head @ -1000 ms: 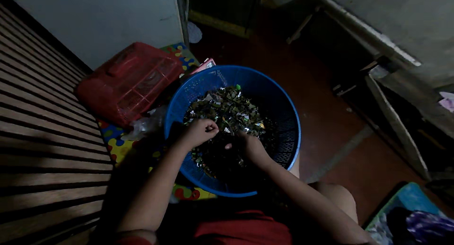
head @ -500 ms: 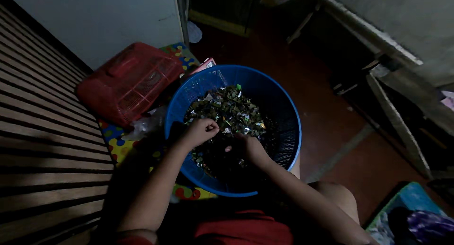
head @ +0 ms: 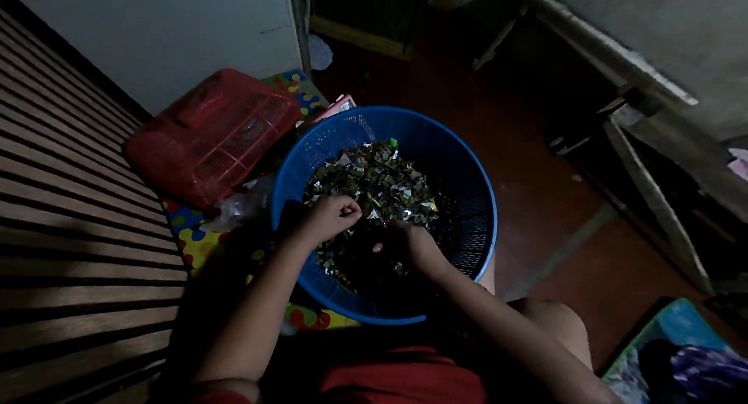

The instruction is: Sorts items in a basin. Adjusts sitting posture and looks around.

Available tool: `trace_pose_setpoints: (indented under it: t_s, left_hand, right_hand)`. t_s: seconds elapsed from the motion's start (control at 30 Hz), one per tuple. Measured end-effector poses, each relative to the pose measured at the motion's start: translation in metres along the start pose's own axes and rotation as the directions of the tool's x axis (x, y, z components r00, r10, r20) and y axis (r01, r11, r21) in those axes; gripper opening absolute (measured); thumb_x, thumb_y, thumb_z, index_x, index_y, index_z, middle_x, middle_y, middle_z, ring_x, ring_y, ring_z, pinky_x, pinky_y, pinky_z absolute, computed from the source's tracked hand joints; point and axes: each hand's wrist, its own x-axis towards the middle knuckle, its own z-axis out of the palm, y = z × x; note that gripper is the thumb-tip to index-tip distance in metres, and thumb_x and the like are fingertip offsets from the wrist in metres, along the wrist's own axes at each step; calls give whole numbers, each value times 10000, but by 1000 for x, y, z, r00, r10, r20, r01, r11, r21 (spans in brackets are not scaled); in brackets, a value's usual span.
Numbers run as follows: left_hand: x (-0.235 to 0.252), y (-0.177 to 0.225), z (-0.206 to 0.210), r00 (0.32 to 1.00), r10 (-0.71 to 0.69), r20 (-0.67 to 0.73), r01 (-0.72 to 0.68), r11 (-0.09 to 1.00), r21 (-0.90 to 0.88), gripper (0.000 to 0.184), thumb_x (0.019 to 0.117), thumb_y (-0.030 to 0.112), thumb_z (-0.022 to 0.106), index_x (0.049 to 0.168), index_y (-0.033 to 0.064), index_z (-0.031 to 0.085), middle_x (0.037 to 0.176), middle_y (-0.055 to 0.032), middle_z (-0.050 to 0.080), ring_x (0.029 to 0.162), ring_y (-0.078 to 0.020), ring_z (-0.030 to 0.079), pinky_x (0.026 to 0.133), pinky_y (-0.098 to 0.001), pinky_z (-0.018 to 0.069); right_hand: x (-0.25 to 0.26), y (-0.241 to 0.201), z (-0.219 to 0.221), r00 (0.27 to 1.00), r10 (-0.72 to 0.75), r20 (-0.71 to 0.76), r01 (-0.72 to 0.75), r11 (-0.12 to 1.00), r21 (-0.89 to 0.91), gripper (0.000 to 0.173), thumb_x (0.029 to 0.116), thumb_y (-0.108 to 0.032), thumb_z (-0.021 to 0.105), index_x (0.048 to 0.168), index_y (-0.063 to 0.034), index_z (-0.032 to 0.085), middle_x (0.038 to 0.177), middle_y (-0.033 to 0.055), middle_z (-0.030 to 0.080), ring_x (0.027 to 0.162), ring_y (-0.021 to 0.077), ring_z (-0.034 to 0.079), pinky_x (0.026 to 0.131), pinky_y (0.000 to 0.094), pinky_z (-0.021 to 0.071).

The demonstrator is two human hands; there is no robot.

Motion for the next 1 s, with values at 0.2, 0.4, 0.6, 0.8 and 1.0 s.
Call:
trace_pose_setpoints:
  t_s: [0.2, 0.4, 0.6, 0.8, 1.0]
  left_hand:
    - [0, 2, 1, 1000, 12, 2, -12, 1000, 14, 156, 995, 184, 681, 1055, 50, 735, 940, -90, 727, 836, -169, 706, 832, -397, 595]
    - [0, 4, 1, 1000, -6, 26, 6, 1000, -1, 158, 997, 179, 679, 1068, 48, 732, 966, -89, 727, 849, -163, 699, 840, -390, 586]
    - [0, 6, 3, 986, 29, 166, -24, 999, -32, 225, 1005, 183, 662, 1146, 13, 707, 1106, -131, 707, 994, -178, 690, 942, -372, 557]
    - [0, 9, 5, 979, 62, 194, -55, 998, -38, 203, 977, 108, 646, 1124, -11, 721, 1159, -114, 702, 1048, -135, 667, 969, -327, 535]
    - [0, 13, 6, 979, 46, 198, -36, 998, -53, 176, 962, 79, 655, 1106, -8, 706, 1096, -101, 705, 1007, -116, 662, 937, -324, 539]
  right_hand:
    - [4, -6, 3, 998, -15, 62, 16, 1000, -12, 742, 839, -668, 713, 1287, -85, 611, 1072, 171, 675, 1037, 348, 648, 917, 566, 519]
    - [4, -8, -1, 1000, -3, 20, 2, 999, 40, 516, 944, -507, 682, 1215, -69, 657, 988, 157, 700, 946, 324, 682, 865, 562, 532]
    - [13, 5, 8, 956, -173, -239, 237, 932, 274, 485, 899, -360, 773, 1244, -39, 660, 1171, 170, 675, 1112, 288, 639, 991, 461, 516]
    - [16, 4, 18, 895, -273, -352, 375, 888, 264, 285, 932, -233, 709, 1123, -22, 709, 1104, 146, 702, 1092, 255, 646, 981, 421, 519]
    - [12, 3, 19, 865, -291, -409, 414, 874, 255, 304, 932, -266, 727, 1124, -31, 713, 1092, 130, 704, 1087, 248, 641, 979, 418, 517]
